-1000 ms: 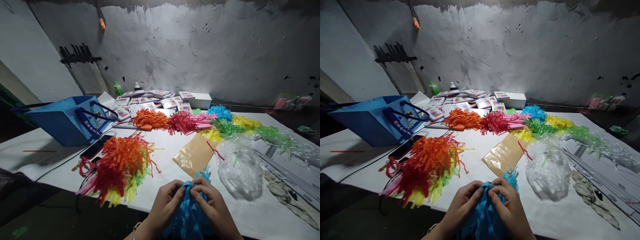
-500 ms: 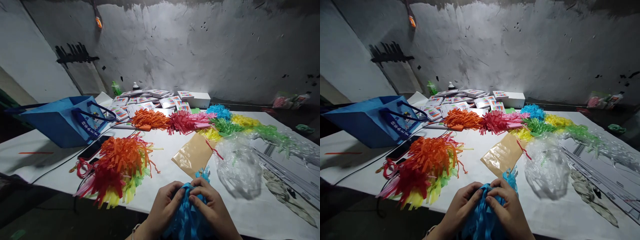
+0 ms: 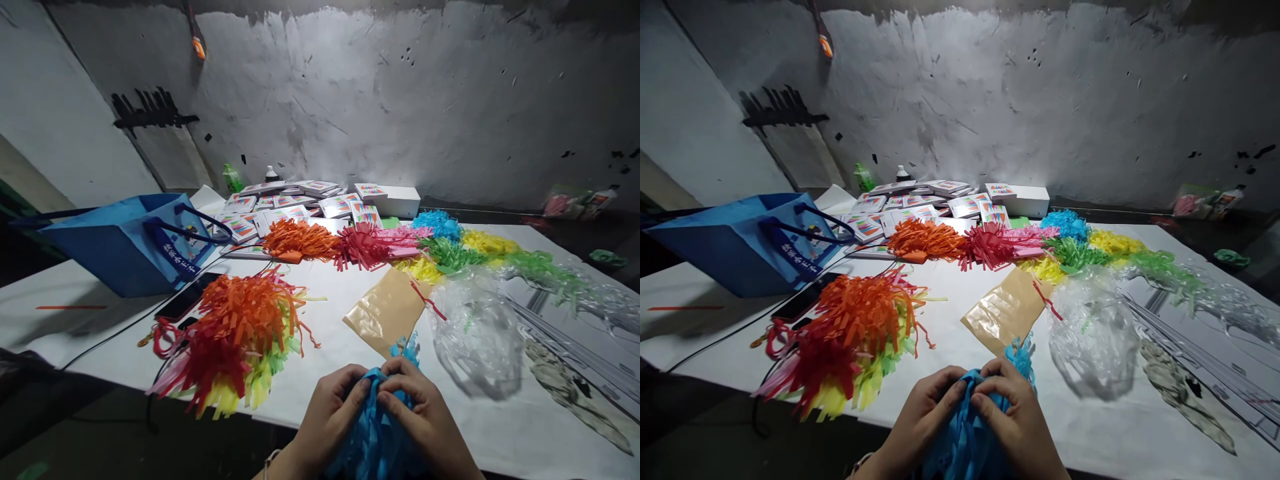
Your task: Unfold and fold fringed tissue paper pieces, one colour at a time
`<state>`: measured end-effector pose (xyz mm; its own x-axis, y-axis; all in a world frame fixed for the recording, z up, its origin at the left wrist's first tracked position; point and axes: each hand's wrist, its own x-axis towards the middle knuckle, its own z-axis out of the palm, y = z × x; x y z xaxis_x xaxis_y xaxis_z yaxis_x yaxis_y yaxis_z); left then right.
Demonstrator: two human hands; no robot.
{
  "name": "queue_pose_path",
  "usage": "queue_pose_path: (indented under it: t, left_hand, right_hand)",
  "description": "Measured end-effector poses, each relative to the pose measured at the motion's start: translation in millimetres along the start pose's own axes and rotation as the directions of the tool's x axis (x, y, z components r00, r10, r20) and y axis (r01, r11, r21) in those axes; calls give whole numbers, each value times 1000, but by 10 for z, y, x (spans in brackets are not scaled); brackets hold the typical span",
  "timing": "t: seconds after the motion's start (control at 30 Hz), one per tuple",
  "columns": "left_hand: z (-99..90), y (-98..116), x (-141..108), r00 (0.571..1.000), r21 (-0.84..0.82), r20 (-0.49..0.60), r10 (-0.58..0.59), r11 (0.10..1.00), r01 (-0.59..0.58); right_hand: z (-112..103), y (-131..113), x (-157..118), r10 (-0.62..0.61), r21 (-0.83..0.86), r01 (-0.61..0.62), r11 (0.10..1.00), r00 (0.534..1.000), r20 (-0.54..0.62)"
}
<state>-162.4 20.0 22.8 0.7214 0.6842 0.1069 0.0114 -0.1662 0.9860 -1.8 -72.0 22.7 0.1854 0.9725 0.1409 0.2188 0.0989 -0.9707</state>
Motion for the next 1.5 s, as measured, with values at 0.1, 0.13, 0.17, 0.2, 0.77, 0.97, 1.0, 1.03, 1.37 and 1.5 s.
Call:
queue_pose_path:
  t: [0.1,0.13,0.17,0.2,0.77,0.97,1.0,1.03,1.37,1.5]
  left_hand:
    - [6,-1,5,1000,-10,-1,-3,1000,3]
    - [9,1,7,1000,-13,-2,-5,1000,5]
    - [12,3,9,1000,-14,-3,-5,1000,5]
    - [16,6,10,1000,-13,-3,-5,1000,5]
    - [22,-33,-13,1000,-20,-1,7,1000,-7]
    - [24,-46,-20,1000,-8,-6,-4,1000,4]
    - [22,-47,-19,1000,-4,-8,-4,1000,4]
    - [21,-48,-18,1000,0,-9,-4,1000,4]
    - [17,-36,-30,1000,-4,1,0,1000,0]
    - [17,-26,-26,1000,0,-2,-1,1000,1]
  right_hand:
    - [1,5,-8,-2,-9,2,1000,1000,-12]
    - [0,7,-10,-6,-6,6,1000,1000,-12]
    - [0,9,-11,-11,-1,11,1000,1000,-14]
    - [0,11,-10,-13,7,13,1000,1000,-16]
    - [21,22,-6,4,35,-4,999,1000,-21]
    - [31,7,8,32,22,-31,999,999,-18]
    - [30,9,8,35,22,-34,999,999,-16]
    - [29,13,7,36,22,-36,999,999,-16]
    - [21,15,4,32,19,-32,999,999,-5]
    - [20,11,5,30,17,-30,999,1000,-6]
